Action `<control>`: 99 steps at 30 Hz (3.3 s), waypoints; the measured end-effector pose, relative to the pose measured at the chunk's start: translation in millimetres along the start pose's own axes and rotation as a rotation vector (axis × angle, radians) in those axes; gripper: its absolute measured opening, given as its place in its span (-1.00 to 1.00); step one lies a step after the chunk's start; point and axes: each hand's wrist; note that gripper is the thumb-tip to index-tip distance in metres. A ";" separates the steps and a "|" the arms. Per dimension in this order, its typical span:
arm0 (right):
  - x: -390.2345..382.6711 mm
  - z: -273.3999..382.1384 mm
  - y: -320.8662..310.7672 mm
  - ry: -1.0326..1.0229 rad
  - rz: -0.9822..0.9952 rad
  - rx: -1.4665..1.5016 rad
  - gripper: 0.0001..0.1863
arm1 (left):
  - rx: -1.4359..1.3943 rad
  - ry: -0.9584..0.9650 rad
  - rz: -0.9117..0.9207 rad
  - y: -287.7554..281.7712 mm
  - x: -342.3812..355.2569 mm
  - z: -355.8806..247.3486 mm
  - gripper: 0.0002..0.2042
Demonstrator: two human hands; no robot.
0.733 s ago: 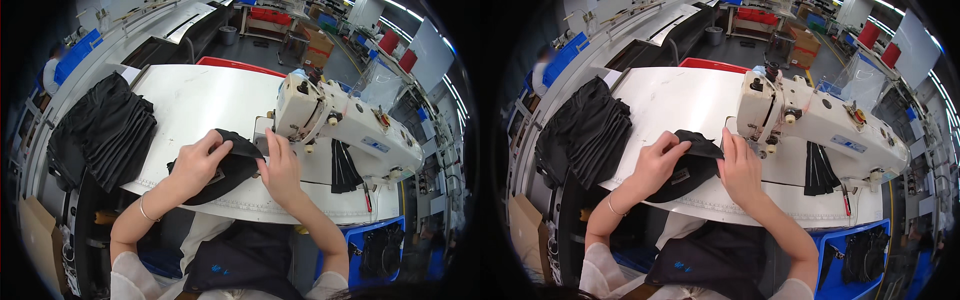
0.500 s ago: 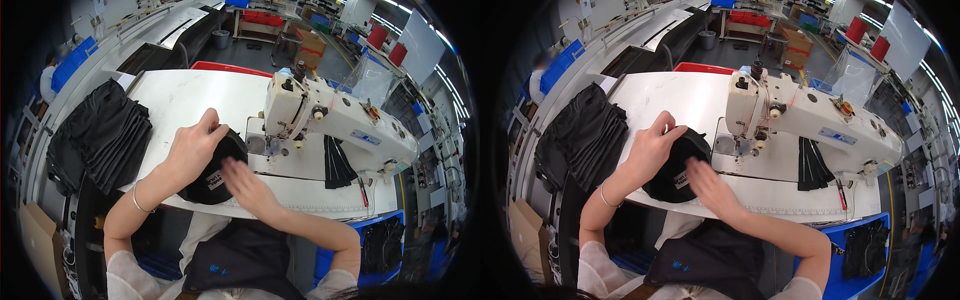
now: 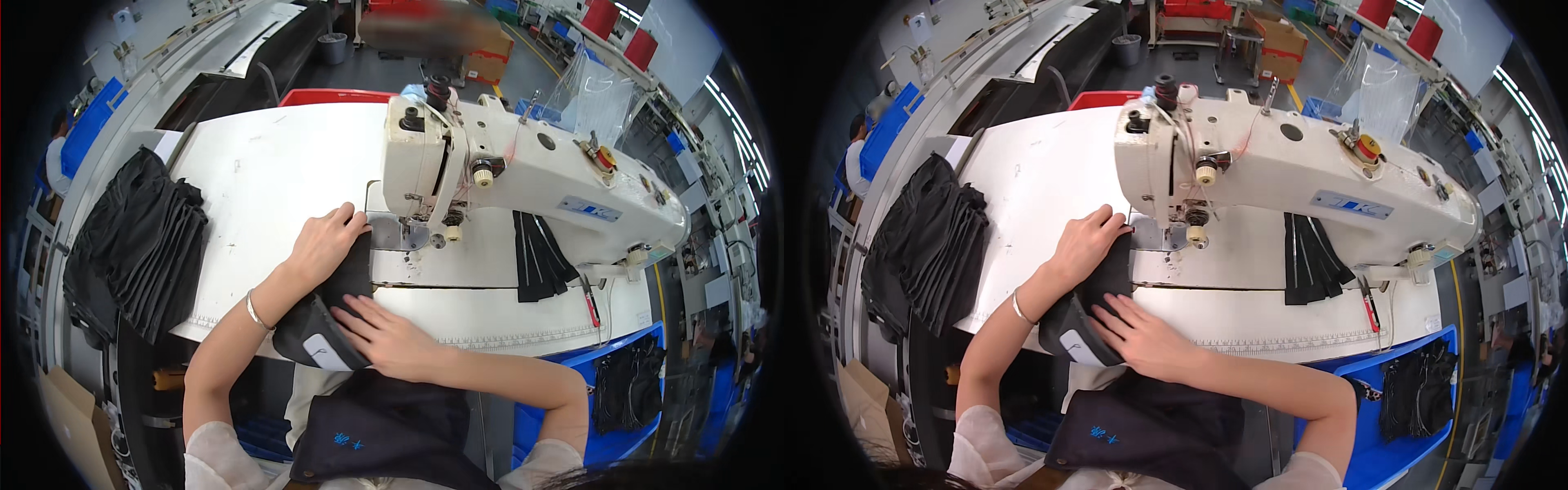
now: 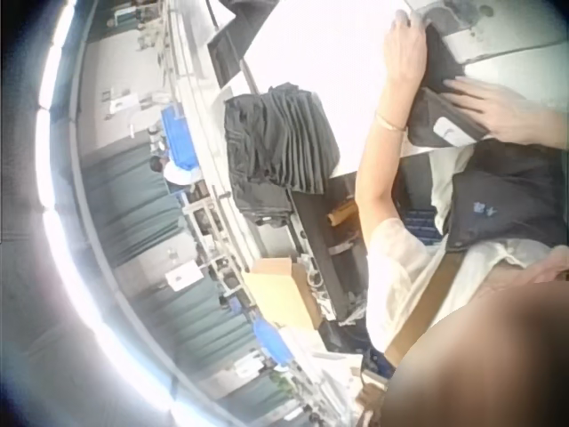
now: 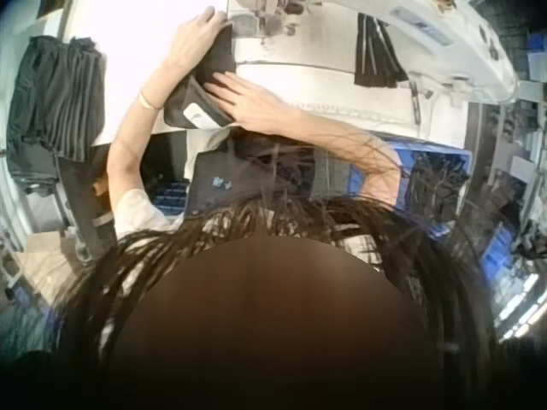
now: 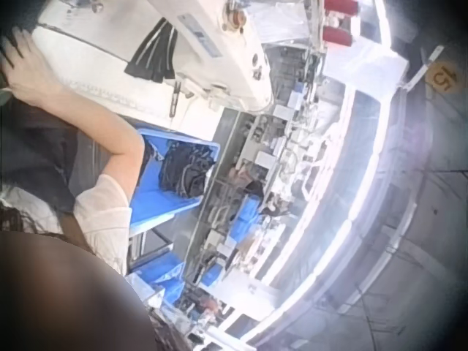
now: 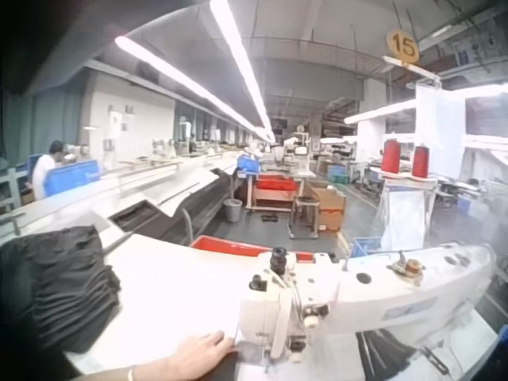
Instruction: Sewing zippers onto black fabric components using an industrial sewing machine.
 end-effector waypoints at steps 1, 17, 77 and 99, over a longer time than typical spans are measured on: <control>-7.7 -5.2 -7.8 -0.004 0.056 -0.058 -0.48 | -0.106 -0.044 0.027 3.5 4.9 -2.5 -0.84; -31.9 -56.4 -9.7 0.266 0.105 0.030 -0.57 | -0.551 0.121 0.064 70.9 56.2 34.7 -0.84; -139.0 -169.0 -102.9 0.936 -0.570 -0.211 -0.74 | -1.440 -0.542 0.572 93.9 134.1 -189.4 -0.82; -151.4 -165.6 -97.2 0.966 -0.263 -0.523 -0.78 | -1.350 -0.457 0.160 121.8 151.6 -195.4 -0.77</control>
Point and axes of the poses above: each hand's wrist, its own x-axis towards the middle knuckle, its own y-axis out of the palm, z = x × y, and after that the axes turned 6 degrees about -y, right-handed
